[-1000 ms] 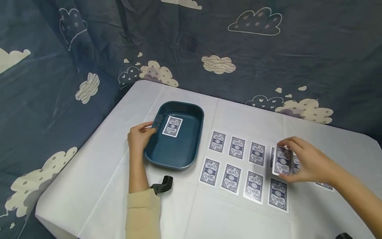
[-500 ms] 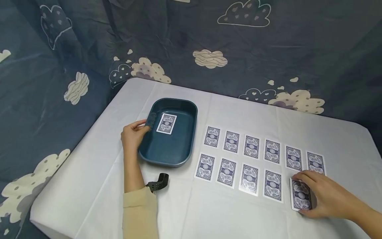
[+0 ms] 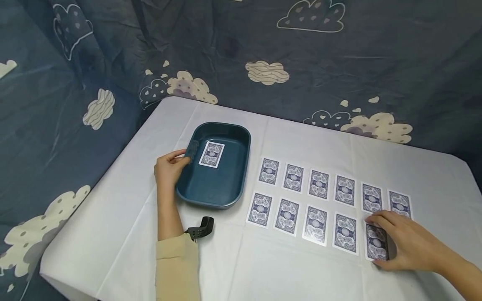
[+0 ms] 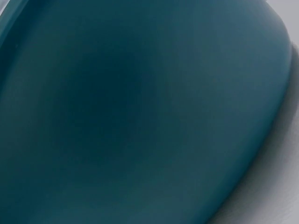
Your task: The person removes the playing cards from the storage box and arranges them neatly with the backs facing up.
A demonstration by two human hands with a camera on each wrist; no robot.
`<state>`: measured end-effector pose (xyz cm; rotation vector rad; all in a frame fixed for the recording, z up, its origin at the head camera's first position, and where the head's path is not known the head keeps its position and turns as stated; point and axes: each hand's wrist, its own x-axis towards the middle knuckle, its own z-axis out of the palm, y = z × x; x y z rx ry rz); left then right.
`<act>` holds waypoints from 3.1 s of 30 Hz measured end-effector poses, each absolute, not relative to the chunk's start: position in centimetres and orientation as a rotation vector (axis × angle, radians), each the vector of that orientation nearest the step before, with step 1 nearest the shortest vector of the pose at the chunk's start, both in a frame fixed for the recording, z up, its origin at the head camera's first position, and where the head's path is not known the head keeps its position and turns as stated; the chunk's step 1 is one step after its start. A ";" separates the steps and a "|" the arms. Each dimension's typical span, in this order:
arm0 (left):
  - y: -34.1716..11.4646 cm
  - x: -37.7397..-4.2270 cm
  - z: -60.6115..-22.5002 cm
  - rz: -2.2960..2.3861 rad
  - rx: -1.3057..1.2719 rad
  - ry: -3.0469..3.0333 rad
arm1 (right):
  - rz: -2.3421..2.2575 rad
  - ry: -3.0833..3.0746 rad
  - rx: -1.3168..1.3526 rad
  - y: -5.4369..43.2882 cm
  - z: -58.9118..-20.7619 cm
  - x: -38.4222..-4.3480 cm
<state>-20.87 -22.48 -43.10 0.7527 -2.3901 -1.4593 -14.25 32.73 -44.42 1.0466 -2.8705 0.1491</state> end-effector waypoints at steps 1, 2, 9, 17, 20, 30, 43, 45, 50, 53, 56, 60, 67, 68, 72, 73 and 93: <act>-22.5 -20.9 -43.1 -1.460 0.751 -2.391 | 0.145 -2.875 1.045 32.6 -44.2 -14.4; -22.5 -20.9 -43.1 -1.460 0.750 -2.392 | 0.144 -2.880 1.041 32.4 -44.0 -14.7; -22.5 -21.0 -43.1 -1.443 0.743 -2.396 | 0.156 -2.858 1.008 28.1 -41.5 -17.8; -22.6 -21.0 -43.3 -1.441 0.742 -2.402 | 0.149 -2.807 1.052 20.1 -40.1 -21.6; -22.6 -21.0 -43.3 -1.437 0.740 -2.395 | 0.180 -2.744 1.104 16.4 -39.2 -23.1; -22.9 -21.0 -43.3 -1.423 0.743 -2.399 | 0.329 -2.680 1.204 4.9 -36.9 -27.6; -22.7 -20.9 -43.4 -1.444 0.719 -2.397 | 0.220 -2.808 1.338 -6.2 -42.5 -29.8; -22.6 -20.9 -43.5 -1.441 0.714 -2.396 | 0.177 -2.852 1.296 -6.8 -43.2 -30.0; -22.5 -20.9 -43.4 -1.432 0.711 -2.402 | 0.126 -2.999 1.141 -7.2 -44.0 -30.5; -22.5 -21.1 -43.4 -1.422 0.715 -2.402 | 0.113 -3.067 1.078 -7.3 -44.2 -30.8; -22.7 -21.2 -43.4 -1.411 0.726 -2.398 | 0.146 -3.106 1.039 -7.6 -44.2 -30.9; -22.7 -21.1 -43.3 -1.414 0.734 -2.395 | 0.207 -3.156 0.999 -7.8 -43.9 -31.0; -22.7 -21.2 -43.4 -1.430 0.730 -2.404 | 0.305 -3.224 0.953 -8.1 -43.5 -30.7; -22.8 -21.2 -43.4 -1.430 0.729 -2.406 | 0.306 -3.230 0.950 -8.2 -43.5 -30.7; -22.8 -21.2 -43.5 -1.428 0.733 -2.402 | 0.306 -3.239 0.959 -8.3 -43.5 -30.5; -22.9 -21.2 -43.5 -1.428 0.734 -2.400 | 0.314 -3.240 0.963 -8.3 -43.5 -30.5; -22.2 -20.9 -43.6 -1.460 0.735 -2.421 | 0.414 -3.032 1.170 -6.9 -43.8 -29.8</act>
